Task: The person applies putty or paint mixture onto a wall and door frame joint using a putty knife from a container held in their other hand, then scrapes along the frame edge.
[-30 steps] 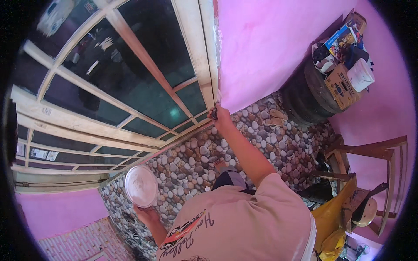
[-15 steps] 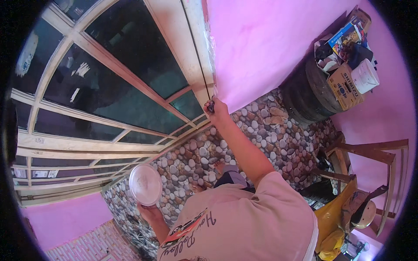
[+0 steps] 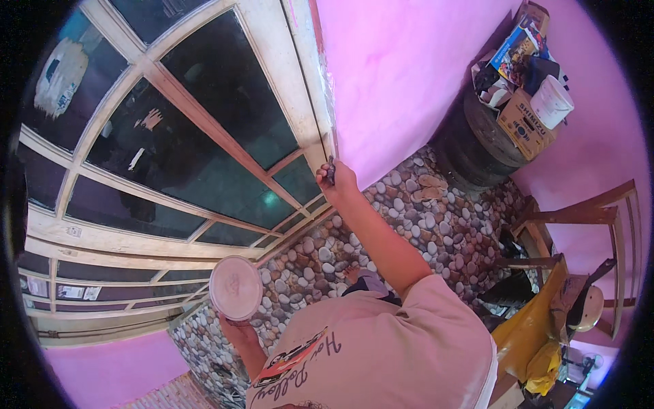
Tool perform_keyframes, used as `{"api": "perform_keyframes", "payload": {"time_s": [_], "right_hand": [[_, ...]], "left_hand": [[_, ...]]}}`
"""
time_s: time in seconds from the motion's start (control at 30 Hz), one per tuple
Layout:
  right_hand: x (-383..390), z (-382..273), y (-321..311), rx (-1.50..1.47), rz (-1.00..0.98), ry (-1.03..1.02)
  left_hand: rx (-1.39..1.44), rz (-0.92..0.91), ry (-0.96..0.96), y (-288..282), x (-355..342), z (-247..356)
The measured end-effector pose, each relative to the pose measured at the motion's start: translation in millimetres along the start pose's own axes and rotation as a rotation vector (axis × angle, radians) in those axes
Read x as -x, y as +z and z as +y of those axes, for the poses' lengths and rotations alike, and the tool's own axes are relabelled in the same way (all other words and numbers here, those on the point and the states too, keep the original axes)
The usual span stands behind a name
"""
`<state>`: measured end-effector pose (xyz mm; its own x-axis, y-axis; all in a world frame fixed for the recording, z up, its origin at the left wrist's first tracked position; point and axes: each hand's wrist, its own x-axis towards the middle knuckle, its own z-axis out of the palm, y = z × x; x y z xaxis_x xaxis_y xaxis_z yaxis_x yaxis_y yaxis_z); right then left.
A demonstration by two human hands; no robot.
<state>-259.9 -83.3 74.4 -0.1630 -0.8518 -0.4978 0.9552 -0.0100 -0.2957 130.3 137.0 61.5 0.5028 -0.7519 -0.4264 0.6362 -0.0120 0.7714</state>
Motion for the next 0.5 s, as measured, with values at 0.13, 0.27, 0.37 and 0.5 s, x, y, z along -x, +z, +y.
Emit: {"api": "perform_keyframes", "payload": {"time_s": [0.13,0.27,0.37,0.5], "right_hand": [[-14,1,0,-0.155,-0.075,0.090],[-13,-8,6,-0.209,-0.123,0.108],[0,-16,6,-0.078,-0.160,0.189],[15,-31,0,0.199,-0.080,0.221]], "left_hand": [[-0.029,-0.021,-0.030,-8,-10,6],[-0.008,-0.027,-0.011,-15,-12,7],[-0.019,0.012,-0.028,-21,-9,9],[-0.020,-0.017,-0.021,-28,-8,11]]}}
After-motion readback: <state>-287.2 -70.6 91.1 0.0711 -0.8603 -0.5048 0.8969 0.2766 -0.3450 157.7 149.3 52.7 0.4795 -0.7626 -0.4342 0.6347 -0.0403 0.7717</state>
